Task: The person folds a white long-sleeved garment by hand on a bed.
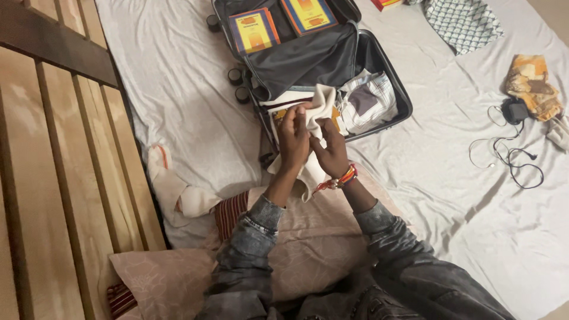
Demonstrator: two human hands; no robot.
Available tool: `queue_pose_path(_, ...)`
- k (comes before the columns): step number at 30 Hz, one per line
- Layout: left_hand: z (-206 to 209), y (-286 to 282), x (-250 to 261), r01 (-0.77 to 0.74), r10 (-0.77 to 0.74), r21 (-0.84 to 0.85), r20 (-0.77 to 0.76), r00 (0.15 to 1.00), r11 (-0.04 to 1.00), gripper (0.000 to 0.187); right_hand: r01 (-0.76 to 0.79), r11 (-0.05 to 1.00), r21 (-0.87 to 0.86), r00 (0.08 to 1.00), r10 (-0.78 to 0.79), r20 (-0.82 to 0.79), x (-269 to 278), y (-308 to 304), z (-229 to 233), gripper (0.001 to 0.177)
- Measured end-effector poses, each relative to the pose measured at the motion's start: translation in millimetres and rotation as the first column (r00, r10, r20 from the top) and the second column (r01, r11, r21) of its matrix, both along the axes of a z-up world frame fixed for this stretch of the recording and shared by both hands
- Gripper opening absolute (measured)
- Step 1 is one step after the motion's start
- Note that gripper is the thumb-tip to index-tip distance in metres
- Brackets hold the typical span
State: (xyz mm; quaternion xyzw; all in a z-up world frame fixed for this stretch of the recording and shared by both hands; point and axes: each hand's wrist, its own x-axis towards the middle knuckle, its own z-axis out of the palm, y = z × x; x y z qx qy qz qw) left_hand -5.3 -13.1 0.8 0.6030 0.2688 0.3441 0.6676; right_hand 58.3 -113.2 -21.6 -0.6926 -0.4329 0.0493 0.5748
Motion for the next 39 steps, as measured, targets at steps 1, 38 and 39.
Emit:
queue_pose_path(1,2,0,-1,0.031,-0.031,0.005,0.04,0.999,1.0,0.034,-0.008,1.0,-0.006,1.0,0.008,-0.024,1,0,-2,0.031)
queue_pose_path(38,64,-10,-68,0.071,-0.202,0.488,0.221,0.954,0.87,0.022,-0.024,1.0,0.013,0.871,0.014,0.491,23,-88,97,0.023)
queue_pose_path(39,62,-11,-67,0.047,-0.185,0.495,0.234,0.955,0.868,0.024,-0.026,0.999,0.02,0.863,0.012,0.505,23,-88,97,0.022)
